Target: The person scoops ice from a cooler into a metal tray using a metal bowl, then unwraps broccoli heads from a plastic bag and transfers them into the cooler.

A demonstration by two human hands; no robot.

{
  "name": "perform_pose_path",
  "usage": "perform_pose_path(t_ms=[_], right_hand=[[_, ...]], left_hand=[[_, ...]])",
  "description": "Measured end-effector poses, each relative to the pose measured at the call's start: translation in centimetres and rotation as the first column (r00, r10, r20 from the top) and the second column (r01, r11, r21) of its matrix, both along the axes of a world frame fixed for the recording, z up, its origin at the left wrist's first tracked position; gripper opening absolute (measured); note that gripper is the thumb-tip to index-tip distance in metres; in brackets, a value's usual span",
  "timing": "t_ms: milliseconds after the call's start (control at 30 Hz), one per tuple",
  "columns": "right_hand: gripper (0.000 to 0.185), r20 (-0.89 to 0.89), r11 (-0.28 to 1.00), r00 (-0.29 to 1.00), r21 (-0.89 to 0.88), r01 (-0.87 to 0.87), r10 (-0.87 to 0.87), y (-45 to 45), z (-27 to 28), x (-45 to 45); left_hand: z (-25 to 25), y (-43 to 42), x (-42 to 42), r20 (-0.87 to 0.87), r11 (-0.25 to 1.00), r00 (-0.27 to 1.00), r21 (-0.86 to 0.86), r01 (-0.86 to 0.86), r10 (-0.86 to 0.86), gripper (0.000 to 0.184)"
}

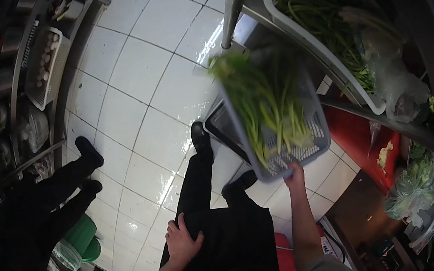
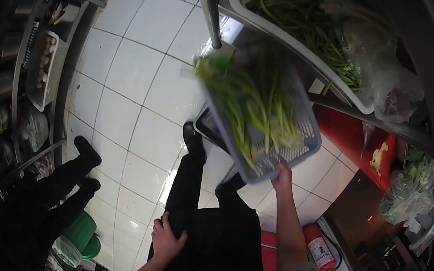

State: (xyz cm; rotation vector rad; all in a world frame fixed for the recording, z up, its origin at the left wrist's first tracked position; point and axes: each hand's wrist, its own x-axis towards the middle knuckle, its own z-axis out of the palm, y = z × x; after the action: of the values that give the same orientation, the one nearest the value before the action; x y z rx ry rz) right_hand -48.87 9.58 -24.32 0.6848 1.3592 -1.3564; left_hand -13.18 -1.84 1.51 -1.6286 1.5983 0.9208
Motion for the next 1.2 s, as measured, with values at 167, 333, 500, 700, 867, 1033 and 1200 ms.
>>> perform_pose_path(t_ms=[167, 333, 500, 700, 867, 1033, 1200], right_hand=[[0.013, -0.022, 0.974, 0.976, -0.070, 0.216, -0.218, -13.1, -4.4, -0.4], [0.028, -0.125, 0.968, 0.970, -0.172, 0.185, -0.208, -24.0, -7.3, -4.4], [0.052, -0.185, 0.914, 0.968, -0.398, 0.086, -0.172, -24.0, -7.4, -6.3], [0.095, -0.027, 0.266, 0.716, 0.938, -0.224, 0.697, -7.9, -19.9, -1.3], [0.077, 0.035, 0.665, 0.928, 0.687, -0.293, 0.372, -1.2, -21.9, 3.4], [0.074, 0.113, 0.919, 0.976, 0.331, -0.212, 0.185, 0.9, -23.6, 3.1], [0.076, 0.054, 0.647, 0.896, 0.673, -0.358, 0.440, 0.8, -22.8, 2.0]], left_hand=[[-0.1, -0.7, -0.1, 0.025, 0.999, 1.000, 0.035, -0.015, 0.014, 0.079], [-0.3, -0.7, 0.2, 0.045, 0.999, 0.999, 0.020, -0.031, 0.030, 0.080], [-0.6, -0.8, 0.7, 0.044, 0.998, 0.997, 0.007, -0.069, 0.069, 0.080], [-0.8, -0.7, 1.2, 0.066, 0.997, 0.995, 0.001, -0.076, 0.075, 0.079], [-1.4, 0.0, 1.5, 0.067, 0.997, 0.996, -0.038, -0.064, 0.067, 0.080], [-1.3, 1.2, 1.6, 0.062, 0.997, 0.996, -0.040, -0.064, 0.067, 0.081], [-0.7, 2.1, 1.4, 0.064, 0.998, 0.997, -0.045, -0.042, 0.045, 0.082]])
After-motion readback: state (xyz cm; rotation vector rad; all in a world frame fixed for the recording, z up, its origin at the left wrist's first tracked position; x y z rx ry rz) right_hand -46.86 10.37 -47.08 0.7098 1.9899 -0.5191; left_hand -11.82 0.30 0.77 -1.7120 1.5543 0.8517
